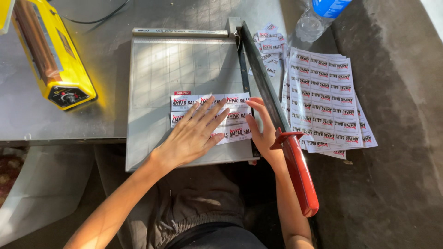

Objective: The person uses a paper trimmer to cut sheets of printed labels into smaller strips. They align the paper, press down the lever to cut, and then move the cut pieces aside to continue with the next sheet.

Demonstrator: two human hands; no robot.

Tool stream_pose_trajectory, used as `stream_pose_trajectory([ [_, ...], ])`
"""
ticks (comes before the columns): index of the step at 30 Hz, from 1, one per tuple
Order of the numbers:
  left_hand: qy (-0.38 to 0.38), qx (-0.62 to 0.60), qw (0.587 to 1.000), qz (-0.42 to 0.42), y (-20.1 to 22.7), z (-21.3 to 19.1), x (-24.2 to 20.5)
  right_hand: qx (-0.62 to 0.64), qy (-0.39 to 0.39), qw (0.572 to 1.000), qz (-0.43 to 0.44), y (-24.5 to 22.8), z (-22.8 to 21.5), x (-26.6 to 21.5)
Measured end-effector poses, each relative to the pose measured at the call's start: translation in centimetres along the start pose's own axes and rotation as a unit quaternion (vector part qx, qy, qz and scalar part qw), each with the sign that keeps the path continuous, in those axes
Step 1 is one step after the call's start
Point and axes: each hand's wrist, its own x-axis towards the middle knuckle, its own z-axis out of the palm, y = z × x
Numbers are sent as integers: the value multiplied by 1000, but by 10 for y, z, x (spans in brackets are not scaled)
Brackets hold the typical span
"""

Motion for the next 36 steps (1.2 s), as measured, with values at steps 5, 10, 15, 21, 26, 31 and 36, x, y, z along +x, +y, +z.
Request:
stream_pose_trajectory([
  [5, -12, 32, 999, 3, 0, 2, 8, -17, -45, 999, -3, 18, 3, 7],
  [10, -6, 15, 1000, -10, -9, 5, 10, -9, -43, 999, 12, 23, 4, 4],
  [15, -6, -16, 999, -35, -14, 8, 13, -34, -46, 998, 28, 18, 3, 4],
  [21, 5, -21, 999, -38, -14, 10, 15, -28, -73, 997, 13, 14, 0, 2],
  [26, 30, -47, 998, -29, -11, 3, 10, -26, -71, 997, 9, 13, 0, 4],
  [31, 40, -92, 994, -34, -11, -1, 7, -34, -70, 997, 13, 13, 0, 2],
  [36, 34, -77, 996, -33, -12, -2, 8, -28, -70, 997, 18, 11, 0, 3],
])
